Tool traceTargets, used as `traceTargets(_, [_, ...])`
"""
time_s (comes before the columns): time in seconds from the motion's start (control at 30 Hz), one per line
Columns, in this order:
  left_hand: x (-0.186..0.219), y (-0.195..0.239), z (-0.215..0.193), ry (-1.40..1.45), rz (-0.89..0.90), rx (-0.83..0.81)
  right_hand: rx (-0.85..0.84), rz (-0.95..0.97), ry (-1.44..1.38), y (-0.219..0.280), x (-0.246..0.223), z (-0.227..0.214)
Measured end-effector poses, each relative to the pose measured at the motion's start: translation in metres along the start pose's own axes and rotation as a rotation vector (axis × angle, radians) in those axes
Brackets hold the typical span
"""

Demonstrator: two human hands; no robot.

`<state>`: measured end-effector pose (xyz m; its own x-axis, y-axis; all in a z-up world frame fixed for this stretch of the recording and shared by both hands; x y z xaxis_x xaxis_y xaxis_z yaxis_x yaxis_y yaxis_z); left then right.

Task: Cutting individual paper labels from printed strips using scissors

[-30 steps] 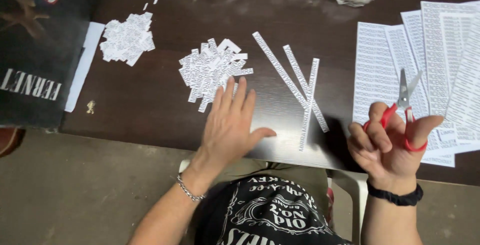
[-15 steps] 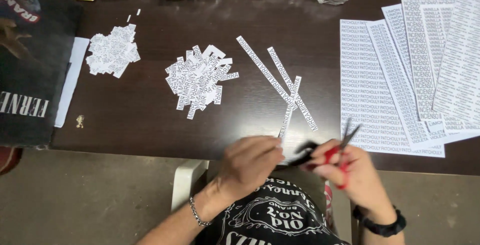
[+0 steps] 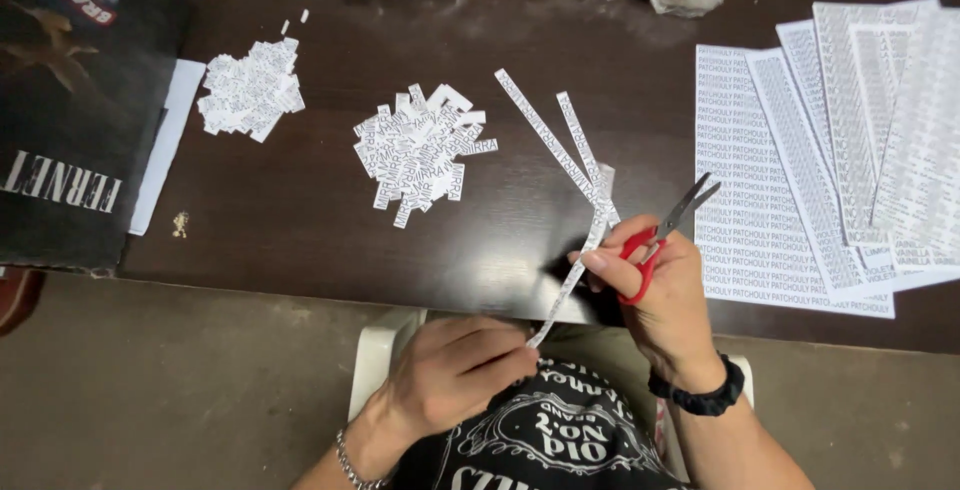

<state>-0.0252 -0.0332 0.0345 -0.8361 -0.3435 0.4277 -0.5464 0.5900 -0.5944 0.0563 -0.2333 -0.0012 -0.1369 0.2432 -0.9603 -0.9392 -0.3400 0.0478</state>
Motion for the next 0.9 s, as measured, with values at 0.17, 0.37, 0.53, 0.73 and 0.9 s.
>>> traceTargets(0.17, [0.004,0.011,-0.015,0.102,-0.044,0.04,0.037,-0.044,-0.172,-0.018,0.001,0.003])
traceTargets(0.37, [-0.005,0.028,-0.035,0.109,-0.096,0.156,0.045,-0.123,-0.262,-0.032,-0.008,0.007])
traceTargets(0.53, [-0.014,0.041,-0.037,0.187,-0.258,0.461,0.027,-0.132,-0.295,-0.037,-0.01,0.028])
traceTargets(0.73, [-0.055,0.026,0.03,1.05,-0.517,0.528,-0.05,-0.062,-0.442,-0.042,0.013,0.069])
traceTargets(0.9, [-0.069,0.009,0.024,0.904,-0.553,0.491,-0.003,-0.096,-0.468,-0.047,0.011,0.063])
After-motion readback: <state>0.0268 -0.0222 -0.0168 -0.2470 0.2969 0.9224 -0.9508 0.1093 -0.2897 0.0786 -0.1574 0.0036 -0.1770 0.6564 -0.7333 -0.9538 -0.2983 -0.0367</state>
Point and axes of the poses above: each hand's wrist, its own y-axis away from the middle knuckle, its own z-axis out of the palm, x = y × z, the point moved 3 cm from there along -y, towards the middle knuckle, and after that the axes turned 15 degrees about -x, right-handed, at the moved point
